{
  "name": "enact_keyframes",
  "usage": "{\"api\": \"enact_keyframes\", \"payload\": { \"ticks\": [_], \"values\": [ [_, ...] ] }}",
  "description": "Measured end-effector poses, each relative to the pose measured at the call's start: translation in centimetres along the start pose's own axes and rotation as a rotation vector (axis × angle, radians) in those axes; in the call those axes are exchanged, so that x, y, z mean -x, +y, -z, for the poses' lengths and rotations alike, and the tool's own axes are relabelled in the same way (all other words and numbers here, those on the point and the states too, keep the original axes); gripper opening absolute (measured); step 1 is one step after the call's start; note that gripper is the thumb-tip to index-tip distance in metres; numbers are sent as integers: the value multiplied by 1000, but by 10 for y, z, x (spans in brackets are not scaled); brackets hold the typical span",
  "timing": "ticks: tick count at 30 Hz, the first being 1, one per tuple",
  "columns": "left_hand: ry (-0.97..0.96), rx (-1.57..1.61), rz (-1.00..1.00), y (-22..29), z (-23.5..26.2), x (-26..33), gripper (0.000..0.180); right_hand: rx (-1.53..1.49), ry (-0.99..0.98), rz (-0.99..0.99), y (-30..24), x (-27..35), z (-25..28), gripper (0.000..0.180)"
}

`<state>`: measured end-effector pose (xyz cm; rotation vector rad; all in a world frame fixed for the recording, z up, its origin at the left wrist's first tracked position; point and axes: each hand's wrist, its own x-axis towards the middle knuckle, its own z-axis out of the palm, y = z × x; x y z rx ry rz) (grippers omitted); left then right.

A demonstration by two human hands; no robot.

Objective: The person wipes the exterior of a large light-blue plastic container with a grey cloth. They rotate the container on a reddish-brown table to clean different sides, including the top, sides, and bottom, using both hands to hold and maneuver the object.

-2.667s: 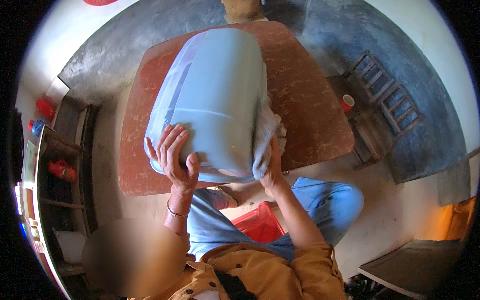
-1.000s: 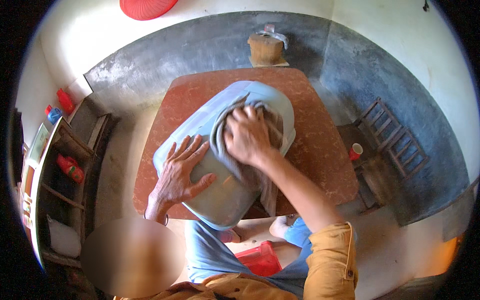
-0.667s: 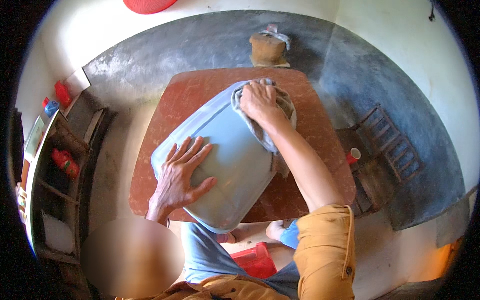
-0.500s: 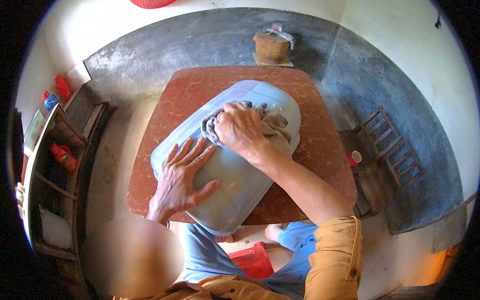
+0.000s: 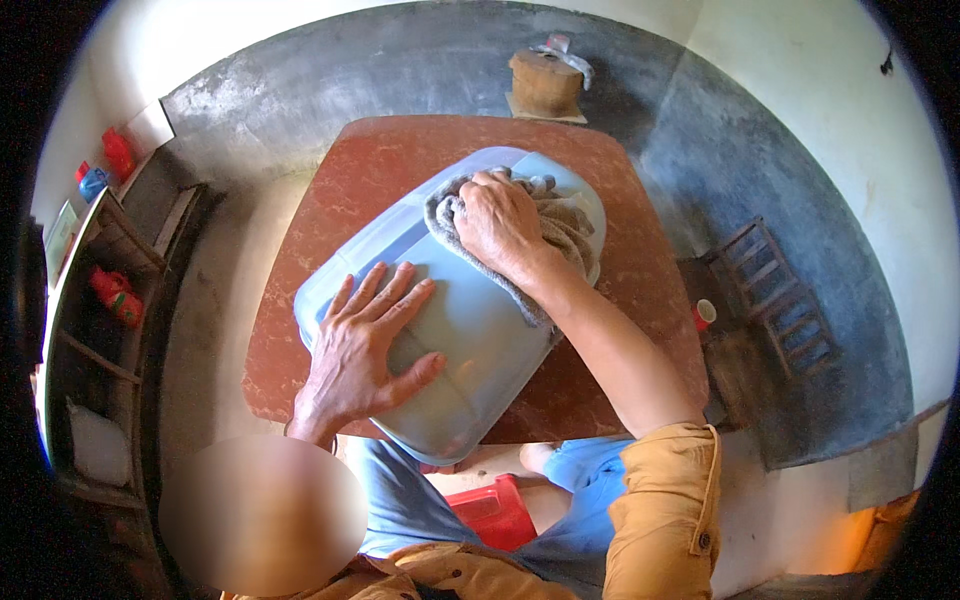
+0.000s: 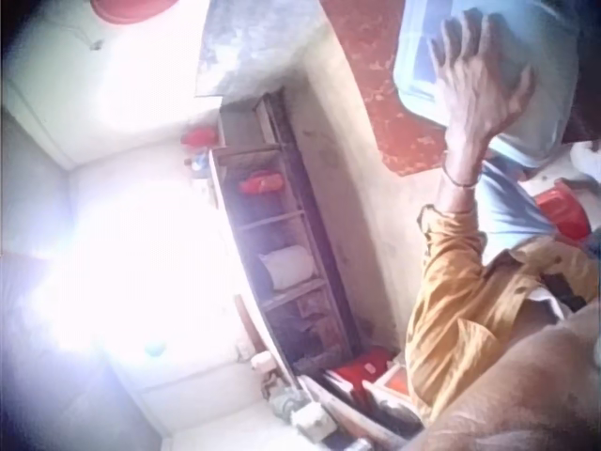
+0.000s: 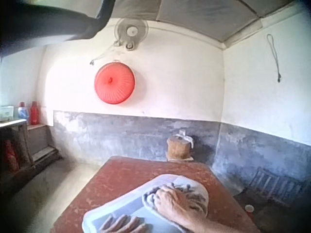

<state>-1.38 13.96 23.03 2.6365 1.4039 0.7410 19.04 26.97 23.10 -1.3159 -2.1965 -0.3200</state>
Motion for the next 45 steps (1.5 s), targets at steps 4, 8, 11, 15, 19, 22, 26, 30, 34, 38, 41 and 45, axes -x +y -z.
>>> {"api": "enact_keyframes", "payload": {
  "ticks": [4,8,11,15,19,22,26,30,34,38,41,45],
  "values": [
    [22,2,-14,0,1,-2,68,30,-113,-104,27,-12,2,18],
    [30,27,-13,1,-1,-2,68,178,-99,-170,50,-25,0,24],
    [25,26,-12,0,-1,-4,68,3,-172,-202,35,-18,-3,19],
    [19,19,9,-2,0,1,68,-51,-124,7,-10,-9,2,17],
    [37,29,-26,1,-1,-2,68,83,-2,-142,37,-17,-1,22],
    [28,38,-10,2,-3,-3,67,202,-78,-229,41,-25,-5,21],
    [18,31,4,0,-1,-1,67,-16,-42,11,-3,-9,-9,17],
    [50,39,-10,0,-1,2,67,-64,-149,-94,-5,-11,4,18],
    [57,44,-30,3,-2,-2,68,212,-14,-241,59,-24,-7,18],
    [27,59,-5,1,-1,-3,68,115,-155,-257,22,-19,0,16],
    [16,43,19,0,2,1,69,-15,-47,-26,-8,-2,-1,15],
    [35,51,-1,3,1,1,68,-79,-85,-138,15,-9,9,17]
  ]
}}
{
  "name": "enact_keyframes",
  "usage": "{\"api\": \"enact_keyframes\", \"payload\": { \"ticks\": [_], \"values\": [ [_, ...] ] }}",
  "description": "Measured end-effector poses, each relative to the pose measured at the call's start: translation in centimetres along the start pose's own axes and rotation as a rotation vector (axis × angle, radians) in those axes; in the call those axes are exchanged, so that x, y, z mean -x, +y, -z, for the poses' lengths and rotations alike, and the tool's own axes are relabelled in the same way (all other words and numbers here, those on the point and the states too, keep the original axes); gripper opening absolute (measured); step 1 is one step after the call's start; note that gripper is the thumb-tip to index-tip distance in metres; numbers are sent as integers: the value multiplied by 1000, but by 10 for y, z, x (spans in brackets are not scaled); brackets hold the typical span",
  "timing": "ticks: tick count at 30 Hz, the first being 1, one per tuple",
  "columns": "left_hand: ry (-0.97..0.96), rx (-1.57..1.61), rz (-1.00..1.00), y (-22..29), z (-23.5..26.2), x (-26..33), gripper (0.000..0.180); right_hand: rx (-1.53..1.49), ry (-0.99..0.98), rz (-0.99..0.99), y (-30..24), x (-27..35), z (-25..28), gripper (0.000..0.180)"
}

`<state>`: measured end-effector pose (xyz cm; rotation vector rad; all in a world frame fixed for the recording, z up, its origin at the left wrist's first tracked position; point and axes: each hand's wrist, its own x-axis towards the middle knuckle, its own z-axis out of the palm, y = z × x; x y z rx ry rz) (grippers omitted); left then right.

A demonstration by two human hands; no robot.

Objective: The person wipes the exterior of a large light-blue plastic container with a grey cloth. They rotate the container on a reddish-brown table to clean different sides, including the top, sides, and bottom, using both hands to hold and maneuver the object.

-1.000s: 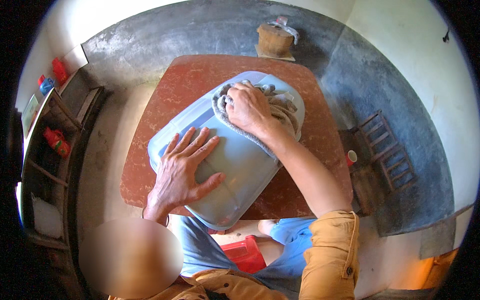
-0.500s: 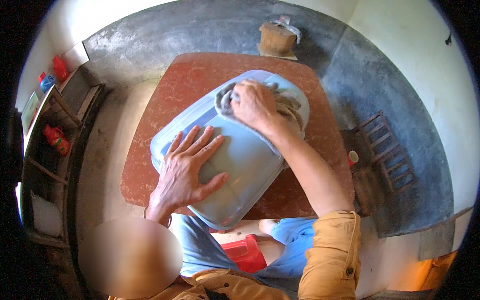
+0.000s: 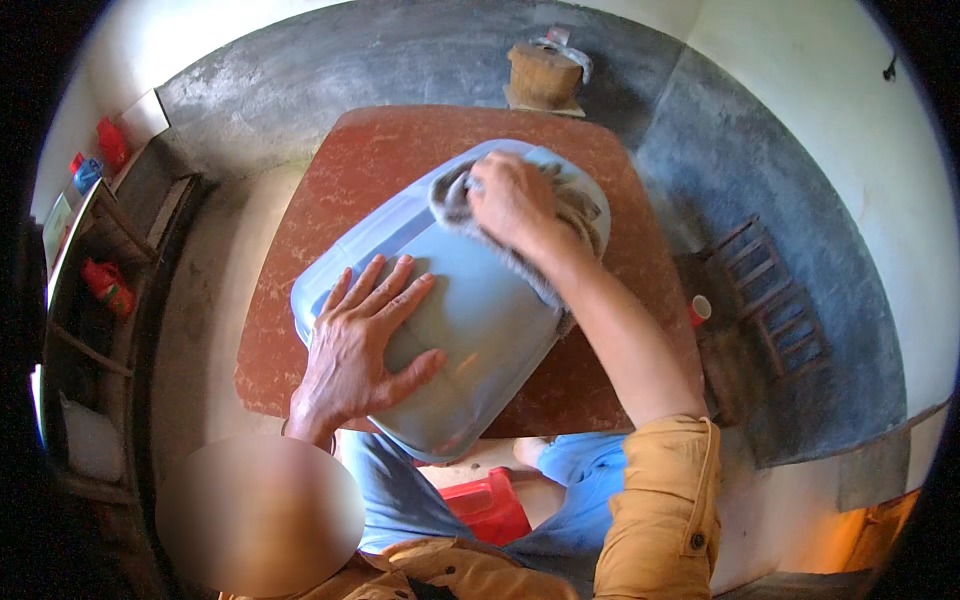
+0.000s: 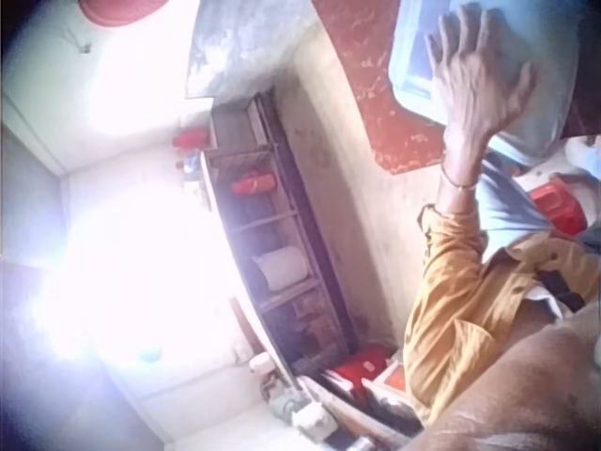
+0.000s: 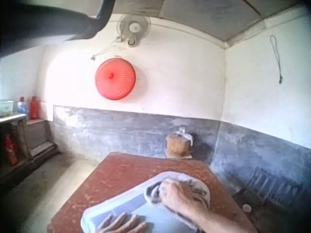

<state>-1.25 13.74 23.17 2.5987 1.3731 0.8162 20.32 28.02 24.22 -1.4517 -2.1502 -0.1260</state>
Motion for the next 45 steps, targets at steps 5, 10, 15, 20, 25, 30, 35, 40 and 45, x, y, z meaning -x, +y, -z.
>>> {"api": "enact_keyframes", "payload": {
  "ticks": [5,10,15,20,25,30,35,40,45],
  "values": [
    [-6,8,5,1,-3,-4,68,216,73,-86,41,-13,-6,24],
    [-11,-9,28,2,-1,0,69,204,77,-62,33,-3,-2,25],
    [-6,19,39,3,-2,-1,69,243,154,-118,37,2,-4,25],
    [-10,-2,42,2,-2,0,69,166,232,-214,39,19,3,25],
    [-10,-6,49,4,-1,1,69,47,390,-282,51,60,5,27],
    [-6,0,26,8,0,-1,69,-142,539,-531,77,123,-19,36],
    [-16,29,9,4,-2,-3,68,-163,426,-523,85,122,-16,37],
    [-35,3,25,6,2,-1,69,89,200,-194,60,46,17,30],
    [-42,11,49,10,0,-2,71,204,34,-157,61,0,6,32]
  ]
}}
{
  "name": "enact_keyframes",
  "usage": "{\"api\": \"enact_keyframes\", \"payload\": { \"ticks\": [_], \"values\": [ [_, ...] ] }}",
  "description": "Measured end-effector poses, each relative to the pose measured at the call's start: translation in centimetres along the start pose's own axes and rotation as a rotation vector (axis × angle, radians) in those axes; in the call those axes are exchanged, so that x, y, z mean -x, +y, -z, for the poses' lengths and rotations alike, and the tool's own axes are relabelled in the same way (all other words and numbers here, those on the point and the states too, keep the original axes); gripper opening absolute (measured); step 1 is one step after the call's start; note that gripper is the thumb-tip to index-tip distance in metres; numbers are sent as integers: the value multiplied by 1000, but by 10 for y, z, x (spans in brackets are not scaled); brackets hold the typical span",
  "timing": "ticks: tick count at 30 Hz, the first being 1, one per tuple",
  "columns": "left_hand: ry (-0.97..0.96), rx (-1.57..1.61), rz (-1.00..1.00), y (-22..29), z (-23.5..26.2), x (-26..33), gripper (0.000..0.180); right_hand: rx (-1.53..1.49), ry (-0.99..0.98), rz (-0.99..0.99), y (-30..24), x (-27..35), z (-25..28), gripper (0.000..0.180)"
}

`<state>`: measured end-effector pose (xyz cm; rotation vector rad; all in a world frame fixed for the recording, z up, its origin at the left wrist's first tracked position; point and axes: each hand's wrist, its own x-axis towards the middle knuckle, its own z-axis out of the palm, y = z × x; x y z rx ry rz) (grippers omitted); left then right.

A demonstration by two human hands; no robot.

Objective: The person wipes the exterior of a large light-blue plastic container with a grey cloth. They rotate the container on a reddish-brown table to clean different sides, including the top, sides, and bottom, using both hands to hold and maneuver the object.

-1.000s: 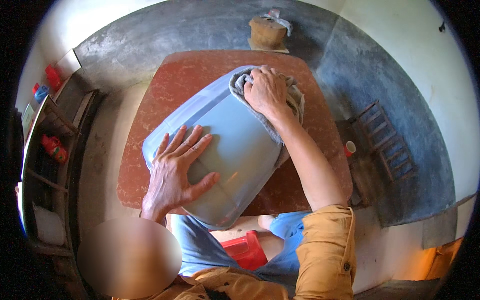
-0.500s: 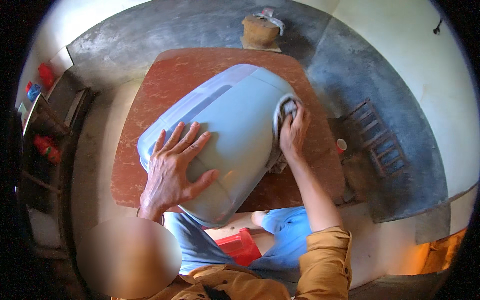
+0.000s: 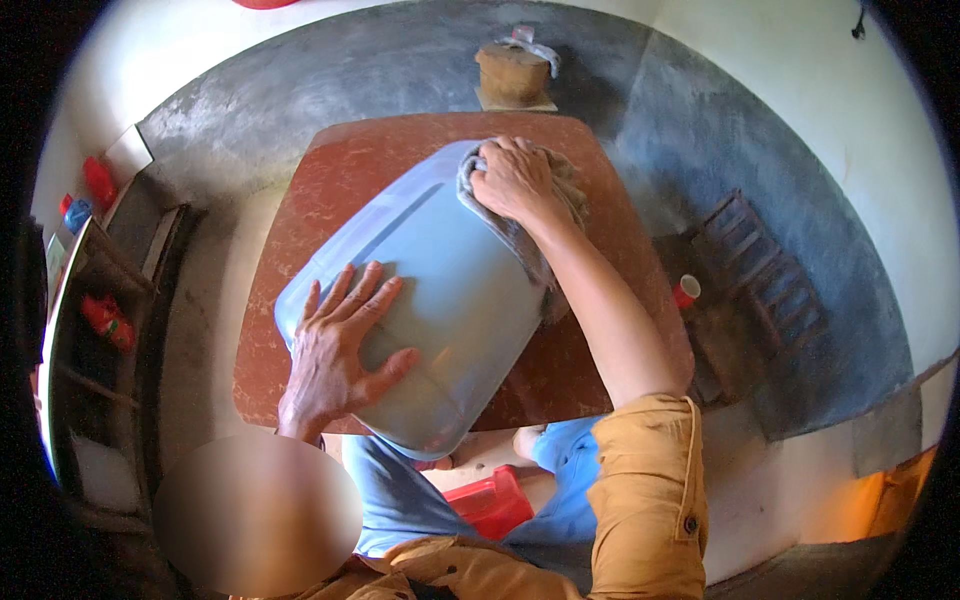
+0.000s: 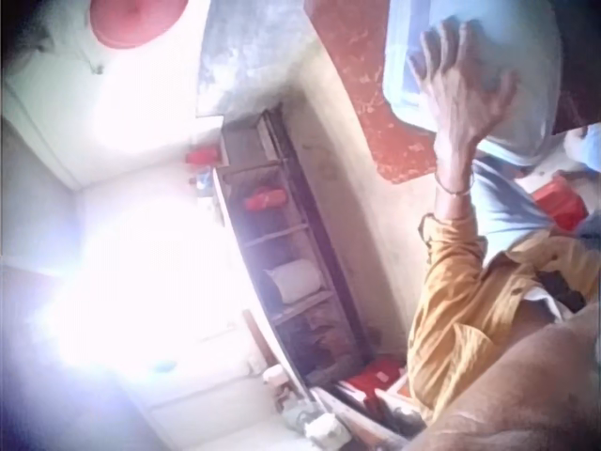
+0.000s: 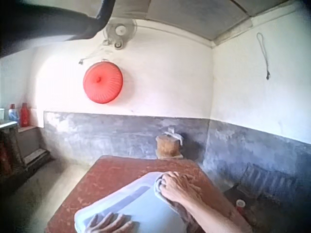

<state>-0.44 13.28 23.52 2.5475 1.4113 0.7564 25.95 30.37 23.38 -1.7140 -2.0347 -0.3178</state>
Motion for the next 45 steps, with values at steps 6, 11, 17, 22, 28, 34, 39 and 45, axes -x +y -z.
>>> {"api": "enact_keyframes", "payload": {
  "ticks": [6,11,17,22,28,34,39,45],
  "values": [
    [6,-50,5,6,2,-2,66,-196,233,-6,10,27,-1,28],
    [7,-61,3,9,1,-3,67,-281,360,-68,18,57,-4,27],
    [-6,-70,-37,7,0,-5,68,-453,548,-175,37,90,-28,34],
    [-6,-69,-20,4,0,-4,73,-701,471,-539,45,140,-82,46],
    [-21,-76,-50,0,-6,-6,73,-797,185,-831,90,119,-104,59],
    [-61,-28,-123,-9,2,-11,72,-1295,199,-770,108,109,-75,71],
    [-225,154,-117,-92,43,-4,76,-1237,274,-836,28,162,-42,61],
    [-213,-197,180,-88,43,-10,67,-1098,282,-405,-36,238,-49,42]
  ]
}}
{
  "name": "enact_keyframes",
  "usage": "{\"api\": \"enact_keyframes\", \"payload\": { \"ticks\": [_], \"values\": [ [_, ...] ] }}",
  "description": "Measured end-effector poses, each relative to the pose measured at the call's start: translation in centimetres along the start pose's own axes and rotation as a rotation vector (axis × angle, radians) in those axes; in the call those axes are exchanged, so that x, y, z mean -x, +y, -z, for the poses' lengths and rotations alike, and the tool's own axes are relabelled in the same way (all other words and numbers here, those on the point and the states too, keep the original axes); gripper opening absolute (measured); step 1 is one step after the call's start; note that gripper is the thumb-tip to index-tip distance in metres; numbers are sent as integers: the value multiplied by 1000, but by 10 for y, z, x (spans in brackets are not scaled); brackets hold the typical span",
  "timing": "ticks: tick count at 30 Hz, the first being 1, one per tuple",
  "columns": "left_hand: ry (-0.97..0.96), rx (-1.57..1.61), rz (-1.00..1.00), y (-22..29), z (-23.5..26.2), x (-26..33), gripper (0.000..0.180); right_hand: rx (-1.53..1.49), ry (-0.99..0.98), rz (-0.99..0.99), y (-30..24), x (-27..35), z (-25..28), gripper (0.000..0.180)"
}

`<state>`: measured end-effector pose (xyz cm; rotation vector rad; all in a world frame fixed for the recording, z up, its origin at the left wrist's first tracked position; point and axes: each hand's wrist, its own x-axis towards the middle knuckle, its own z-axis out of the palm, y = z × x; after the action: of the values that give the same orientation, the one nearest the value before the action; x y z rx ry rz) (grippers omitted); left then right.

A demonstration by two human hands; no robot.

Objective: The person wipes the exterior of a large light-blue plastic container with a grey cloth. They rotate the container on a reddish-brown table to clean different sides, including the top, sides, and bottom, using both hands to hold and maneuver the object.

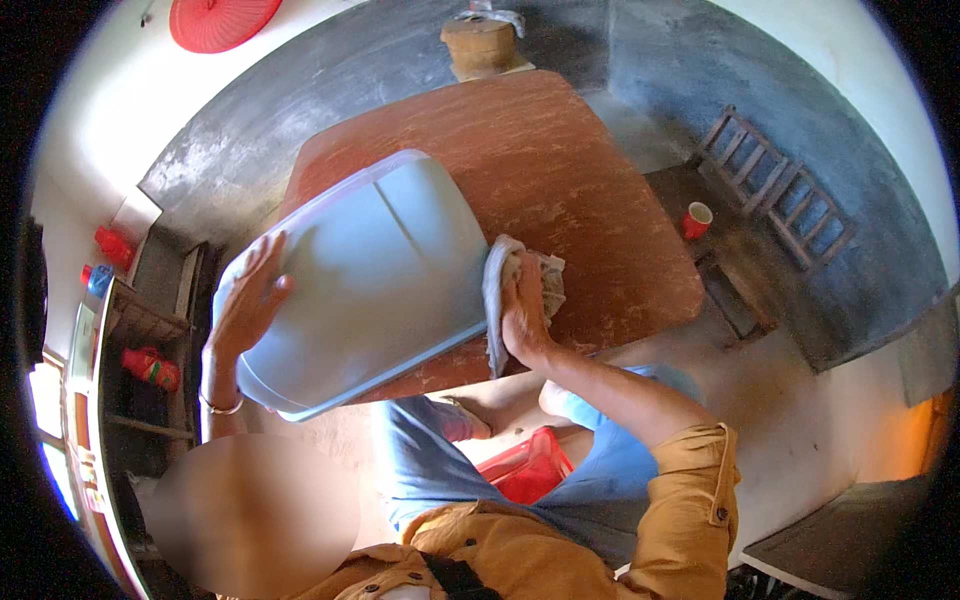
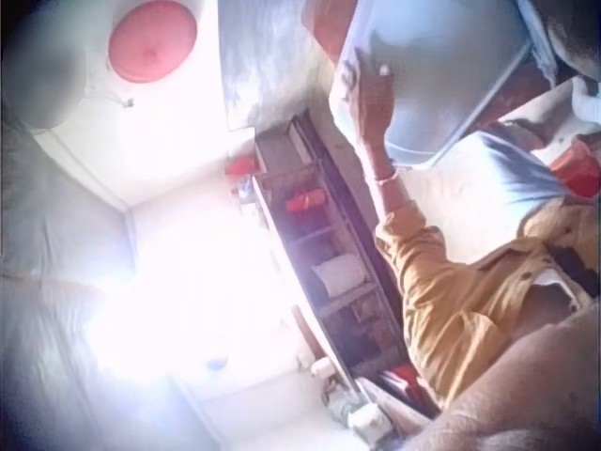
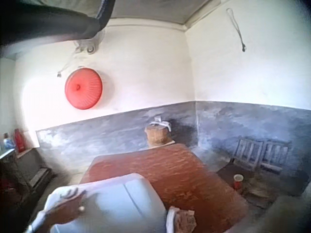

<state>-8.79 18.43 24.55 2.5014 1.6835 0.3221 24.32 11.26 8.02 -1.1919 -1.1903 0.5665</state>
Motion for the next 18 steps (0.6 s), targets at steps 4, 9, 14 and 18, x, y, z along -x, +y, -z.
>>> {"api": "enact_keyframes", "payload": {
  "ticks": [4,9,14,18],
  "values": [
    [176,-191,17,30,-26,4,73,318,-63,404,-24,-5,-6,54],
    [276,-138,4,33,-34,4,76,750,-224,705,-74,-63,-21,42],
    [298,-174,23,34,-35,3,75,749,-337,662,-102,-119,-60,26],
    [325,-229,58,37,-36,4,73,817,-183,668,-101,-90,-59,27]
  ]
}}
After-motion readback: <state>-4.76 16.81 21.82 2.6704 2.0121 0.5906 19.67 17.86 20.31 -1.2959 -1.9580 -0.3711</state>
